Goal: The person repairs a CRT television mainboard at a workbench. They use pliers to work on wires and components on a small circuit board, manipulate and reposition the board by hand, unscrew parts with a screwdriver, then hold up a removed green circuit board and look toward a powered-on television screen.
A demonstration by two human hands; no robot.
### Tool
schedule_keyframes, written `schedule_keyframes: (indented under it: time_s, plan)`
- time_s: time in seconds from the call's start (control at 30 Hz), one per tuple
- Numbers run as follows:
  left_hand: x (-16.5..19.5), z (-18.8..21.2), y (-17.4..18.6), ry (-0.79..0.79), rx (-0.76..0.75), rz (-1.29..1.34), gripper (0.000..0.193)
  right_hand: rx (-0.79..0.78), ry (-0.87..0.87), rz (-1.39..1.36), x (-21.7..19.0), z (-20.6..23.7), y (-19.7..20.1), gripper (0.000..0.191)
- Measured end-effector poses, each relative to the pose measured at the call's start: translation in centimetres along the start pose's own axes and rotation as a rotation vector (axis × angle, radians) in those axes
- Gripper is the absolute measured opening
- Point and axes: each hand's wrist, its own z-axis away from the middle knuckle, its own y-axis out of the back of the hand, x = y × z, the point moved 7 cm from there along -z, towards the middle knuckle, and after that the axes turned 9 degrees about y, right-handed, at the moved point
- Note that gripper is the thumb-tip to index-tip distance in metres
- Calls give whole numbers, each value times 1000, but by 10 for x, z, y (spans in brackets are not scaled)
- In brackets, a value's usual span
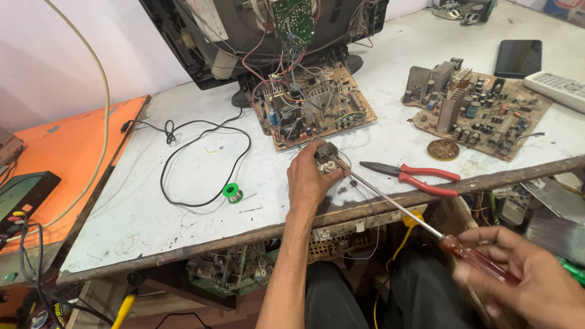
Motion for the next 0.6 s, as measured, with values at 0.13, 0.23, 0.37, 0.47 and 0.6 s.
schedule_keyframes:
  time_s: [0.13,0.23,0.37,0.47,0.6]
  plan:
    - [-2,-2,-2,9,-7,-24,72,354,1039,497,-46,42,-6,44]
    - [-1,-1,0,-12,5,-24,72,441,829,476,-28,33,4,43]
    - [0,-2,0,4,-4,-25,69,63,124,-175,13,-16,18,49]
    - [1,-1,1,18,-9,-23,69,-51,694,-72,-22,-8,9,55]
    - [3,0,3,-11,12,-22,71,370,946,605,-11,27,-1,53]
